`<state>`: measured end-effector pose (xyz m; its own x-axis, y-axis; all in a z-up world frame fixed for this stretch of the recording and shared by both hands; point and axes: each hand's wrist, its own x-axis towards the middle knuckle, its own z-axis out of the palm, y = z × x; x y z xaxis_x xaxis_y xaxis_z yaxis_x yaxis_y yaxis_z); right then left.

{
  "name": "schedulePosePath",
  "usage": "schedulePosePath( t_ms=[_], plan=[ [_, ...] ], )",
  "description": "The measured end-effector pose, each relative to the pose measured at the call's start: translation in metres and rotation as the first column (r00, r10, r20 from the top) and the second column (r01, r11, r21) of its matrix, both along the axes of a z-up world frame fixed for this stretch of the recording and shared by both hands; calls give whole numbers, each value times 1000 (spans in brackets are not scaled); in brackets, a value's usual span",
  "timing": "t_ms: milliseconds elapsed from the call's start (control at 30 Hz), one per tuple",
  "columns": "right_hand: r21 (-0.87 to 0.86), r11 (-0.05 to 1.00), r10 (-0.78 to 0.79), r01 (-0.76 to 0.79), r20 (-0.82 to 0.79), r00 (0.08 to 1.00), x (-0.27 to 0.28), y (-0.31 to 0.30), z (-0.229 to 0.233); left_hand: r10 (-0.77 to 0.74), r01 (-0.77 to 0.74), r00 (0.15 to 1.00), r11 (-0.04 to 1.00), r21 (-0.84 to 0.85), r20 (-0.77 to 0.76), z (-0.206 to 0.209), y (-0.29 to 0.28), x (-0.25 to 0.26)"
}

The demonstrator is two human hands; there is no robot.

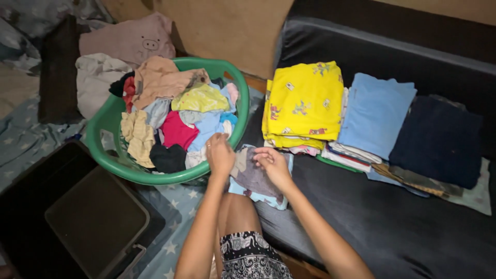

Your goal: Folding various items of laundry and stacking them on a bench.

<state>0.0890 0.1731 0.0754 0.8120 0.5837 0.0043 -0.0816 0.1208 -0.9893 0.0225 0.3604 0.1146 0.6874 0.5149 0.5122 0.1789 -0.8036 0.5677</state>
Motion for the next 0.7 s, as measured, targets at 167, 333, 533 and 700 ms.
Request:
schedulePosePath(
  t_ms=[167,333,533,700],
  plan=[
    [-22,1000,5,-6,-29,1000,0,10,5,106,-205,870,966,-157,-482,5,37,14],
    [2,1000,12,-12,-53,999,-4,1,-4,6,-282,654,930,-237,-756,-24,67,27],
    [-74,997,-20,16,-61,998,-11,-12,11,70,-276,740,939,-206,-669,-32,59,11],
    [-57,998,-35,29,-109,993,-8,-26,4,27,9,989,968,-249,143,-7,38,-11]
  ],
)
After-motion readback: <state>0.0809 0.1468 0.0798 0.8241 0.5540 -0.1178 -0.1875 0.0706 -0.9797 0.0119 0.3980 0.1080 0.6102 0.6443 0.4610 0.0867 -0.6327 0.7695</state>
